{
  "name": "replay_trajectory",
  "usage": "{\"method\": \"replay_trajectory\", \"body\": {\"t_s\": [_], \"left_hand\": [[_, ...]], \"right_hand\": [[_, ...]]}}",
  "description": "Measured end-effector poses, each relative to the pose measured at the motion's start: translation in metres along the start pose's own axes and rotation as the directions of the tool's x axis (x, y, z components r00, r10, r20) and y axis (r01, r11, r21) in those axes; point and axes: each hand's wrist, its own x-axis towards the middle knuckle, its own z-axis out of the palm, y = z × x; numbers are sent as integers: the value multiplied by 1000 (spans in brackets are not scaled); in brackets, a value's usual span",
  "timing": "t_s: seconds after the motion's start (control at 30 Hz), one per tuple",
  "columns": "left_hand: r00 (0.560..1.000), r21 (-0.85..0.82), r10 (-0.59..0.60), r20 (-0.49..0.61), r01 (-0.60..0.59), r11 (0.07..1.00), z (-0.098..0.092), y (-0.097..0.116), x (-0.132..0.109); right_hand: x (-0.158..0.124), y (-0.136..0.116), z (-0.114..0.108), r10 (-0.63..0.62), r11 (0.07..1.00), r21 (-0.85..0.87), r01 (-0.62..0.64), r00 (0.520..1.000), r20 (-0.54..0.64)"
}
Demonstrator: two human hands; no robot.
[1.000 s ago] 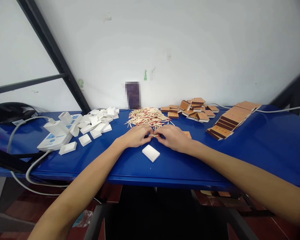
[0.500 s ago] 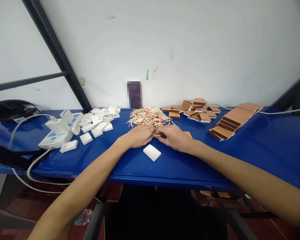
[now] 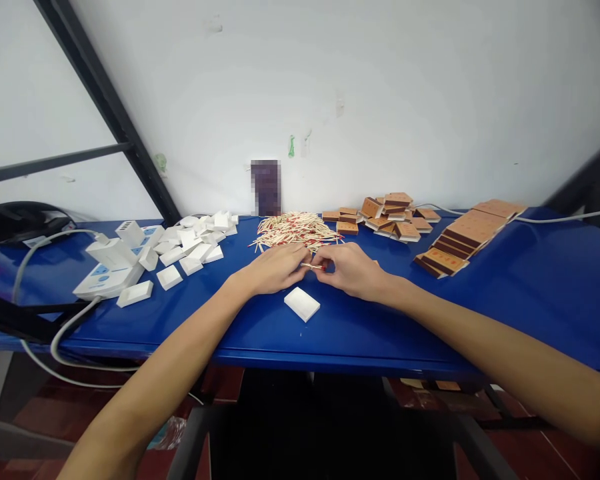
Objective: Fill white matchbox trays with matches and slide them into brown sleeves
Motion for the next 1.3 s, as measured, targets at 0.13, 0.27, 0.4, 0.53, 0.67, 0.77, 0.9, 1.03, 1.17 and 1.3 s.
{"method": "replay_trajectory", "body": {"t_s": [0.13, 0.27, 0.4, 0.53, 0.67, 0.77, 0.9, 1.03, 1.17, 1.3], "left_hand": [[999, -275, -31, 23, 37, 961, -15, 1, -4], [988, -490, -15, 153, 89, 867, -29, 1, -10], [951, -566, 34, 306, 153, 810, -36, -1, -14], [909, -574, 67, 412, 202, 794, -34, -5, -15], [902, -571, 47, 428, 229, 788, -29, -8, -14], [903, -546, 10, 430, 252, 799, -27, -9, -14], [944, -497, 1, 330, 173, 850, -27, -7, -13], [968, -515, 51, 244, 85, 853, -29, -2, -12], [968, -557, 67, 243, 82, 826, -30, -2, -11], [968, -546, 74, 239, 71, 835, -28, -2, -11]], "right_hand": [[-5, -17, -7, 40, 996, 81, -39, 999, -13], [-12, -36, -8, 51, 973, 222, -56, 998, 30], [-18, -48, -4, 29, 949, 311, -47, 998, 64], [-20, -48, 3, -44, 945, 327, 12, 995, 89], [-17, -40, 4, -81, 969, 241, 54, 992, 100], [-14, -33, 0, -102, 976, 205, 75, 987, 127], [-12, -25, -2, -149, 976, 182, 118, 975, 164], [-12, -22, -1, -156, 977, 171, 127, 973, 169], [-12, -22, -1, -168, 973, 183, 138, 973, 160], [-12, -22, -3, -161, 975, 179, 131, 974, 161]]}}
